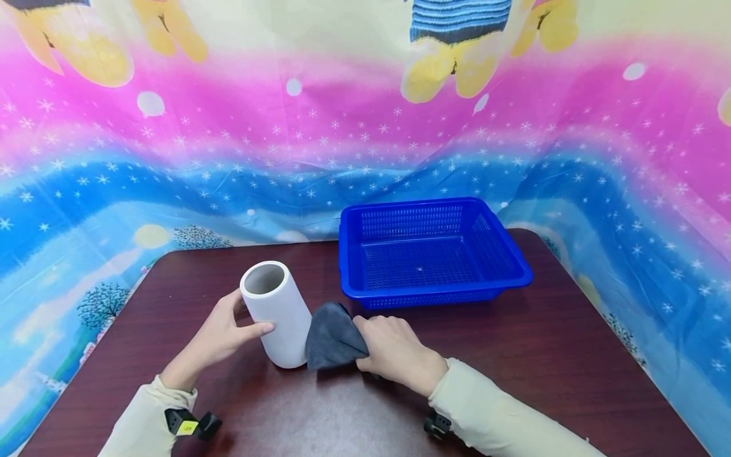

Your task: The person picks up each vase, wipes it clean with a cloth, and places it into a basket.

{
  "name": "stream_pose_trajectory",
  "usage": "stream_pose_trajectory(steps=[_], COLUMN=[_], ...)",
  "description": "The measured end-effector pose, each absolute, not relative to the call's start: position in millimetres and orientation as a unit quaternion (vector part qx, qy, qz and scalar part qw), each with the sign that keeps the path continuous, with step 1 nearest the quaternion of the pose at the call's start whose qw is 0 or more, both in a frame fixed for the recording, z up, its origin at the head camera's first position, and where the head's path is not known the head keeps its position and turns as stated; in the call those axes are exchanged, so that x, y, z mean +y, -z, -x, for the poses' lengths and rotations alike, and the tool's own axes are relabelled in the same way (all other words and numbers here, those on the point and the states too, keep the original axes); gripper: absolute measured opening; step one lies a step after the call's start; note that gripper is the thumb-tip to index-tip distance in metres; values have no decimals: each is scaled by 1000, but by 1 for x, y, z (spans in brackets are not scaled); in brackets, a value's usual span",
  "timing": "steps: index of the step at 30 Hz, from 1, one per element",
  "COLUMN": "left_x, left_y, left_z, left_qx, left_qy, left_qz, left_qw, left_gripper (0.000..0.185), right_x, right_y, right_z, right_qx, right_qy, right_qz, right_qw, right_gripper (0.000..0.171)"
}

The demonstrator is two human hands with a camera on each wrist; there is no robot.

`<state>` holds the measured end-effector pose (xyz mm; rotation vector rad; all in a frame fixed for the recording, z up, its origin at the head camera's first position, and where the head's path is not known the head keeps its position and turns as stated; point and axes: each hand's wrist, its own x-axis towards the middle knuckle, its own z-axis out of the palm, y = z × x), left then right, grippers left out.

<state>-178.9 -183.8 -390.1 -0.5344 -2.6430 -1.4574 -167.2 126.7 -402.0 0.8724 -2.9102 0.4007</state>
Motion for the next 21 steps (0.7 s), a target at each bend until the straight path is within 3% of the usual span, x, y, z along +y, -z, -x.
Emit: stream_pose_trajectory(steps=[21], left_x=[-184], left_y=[391], left_z=[179], left_qx=[-862], left_qy=[474], left_qz=[174], left_qw=[41], left_gripper=[70], right_x=[131], right_y=[368], right_z=[168], right_qx=[-944], right_qy=[-146], right_qz=[-285], right_qw=[84], right_gripper=[35])
